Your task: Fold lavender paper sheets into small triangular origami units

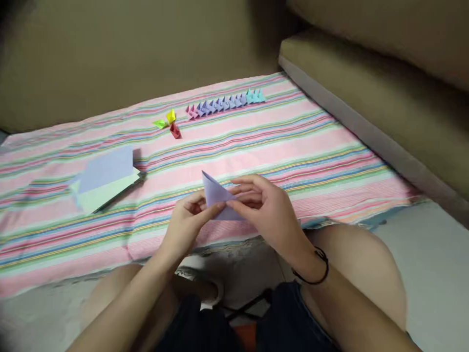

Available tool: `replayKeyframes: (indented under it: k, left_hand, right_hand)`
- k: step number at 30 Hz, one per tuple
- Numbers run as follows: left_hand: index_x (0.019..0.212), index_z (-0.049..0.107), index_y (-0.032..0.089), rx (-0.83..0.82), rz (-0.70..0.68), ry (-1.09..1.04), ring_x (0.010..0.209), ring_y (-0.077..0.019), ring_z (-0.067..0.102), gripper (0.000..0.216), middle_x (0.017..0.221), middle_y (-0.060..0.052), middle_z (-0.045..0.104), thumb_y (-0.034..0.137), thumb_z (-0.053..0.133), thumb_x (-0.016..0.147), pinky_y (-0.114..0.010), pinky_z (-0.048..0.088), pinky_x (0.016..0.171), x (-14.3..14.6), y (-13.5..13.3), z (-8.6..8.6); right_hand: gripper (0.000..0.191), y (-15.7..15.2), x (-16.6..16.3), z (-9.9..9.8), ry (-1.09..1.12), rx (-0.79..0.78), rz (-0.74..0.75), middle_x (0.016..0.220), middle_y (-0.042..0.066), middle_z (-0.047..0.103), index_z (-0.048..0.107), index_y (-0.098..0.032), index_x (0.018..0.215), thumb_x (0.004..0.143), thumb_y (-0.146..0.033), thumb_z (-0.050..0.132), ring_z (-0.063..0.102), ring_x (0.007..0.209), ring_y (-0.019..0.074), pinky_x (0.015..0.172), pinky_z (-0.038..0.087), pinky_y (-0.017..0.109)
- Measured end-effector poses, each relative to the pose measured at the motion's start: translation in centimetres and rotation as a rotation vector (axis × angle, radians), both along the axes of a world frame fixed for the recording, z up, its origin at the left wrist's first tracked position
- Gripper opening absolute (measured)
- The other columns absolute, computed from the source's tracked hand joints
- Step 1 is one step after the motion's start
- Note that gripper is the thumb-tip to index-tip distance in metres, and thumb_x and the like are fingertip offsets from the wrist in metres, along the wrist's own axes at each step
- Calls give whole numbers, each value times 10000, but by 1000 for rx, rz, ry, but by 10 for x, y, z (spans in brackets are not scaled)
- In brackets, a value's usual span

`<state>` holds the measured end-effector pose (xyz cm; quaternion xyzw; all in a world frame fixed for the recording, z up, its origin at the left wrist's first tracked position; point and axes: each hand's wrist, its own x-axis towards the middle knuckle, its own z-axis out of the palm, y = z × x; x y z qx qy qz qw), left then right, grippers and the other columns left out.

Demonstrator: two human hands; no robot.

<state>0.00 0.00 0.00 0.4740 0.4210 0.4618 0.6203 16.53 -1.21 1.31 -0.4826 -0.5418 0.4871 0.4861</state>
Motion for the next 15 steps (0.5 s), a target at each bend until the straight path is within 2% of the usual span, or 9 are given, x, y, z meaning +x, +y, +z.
replayKeyframes:
  k: [4, 9, 15]
  left_hand:
    - [832, 704, 159, -36, -4, -14, 722, -130, 632, 171, 787, -14, 708, 258, 743, 699, -225, 484, 688, 4, -2, 3]
    - [813, 713, 166, -45, -31, 1, 680, -114, 625, 124, 730, -3, 703, 252, 725, 725, -207, 477, 650, 5, -1, 6]
    - [827, 722, 174, -95, -23, -24, 702, -127, 629, 138, 781, -20, 720, 273, 722, 731, -239, 488, 692, 4, -6, 6]
  right_hand:
    - [341, -1, 4, 2, -5, -24, -6, 887, 40, 734, 610, -236, 1054, 739, -302, 721, 702, 851, 212, 745, 587, 318]
    - [300, -5, 4, 8, -34, -47, -5, 858, 27, 744, 625, -235, 1031, 749, -296, 706, 712, 803, 205, 741, 583, 316]
    - [281, -8, 2, 12, -34, -47, -12, 836, 15, 744, 633, -233, 1028, 760, -284, 699, 708, 802, 188, 732, 575, 290]
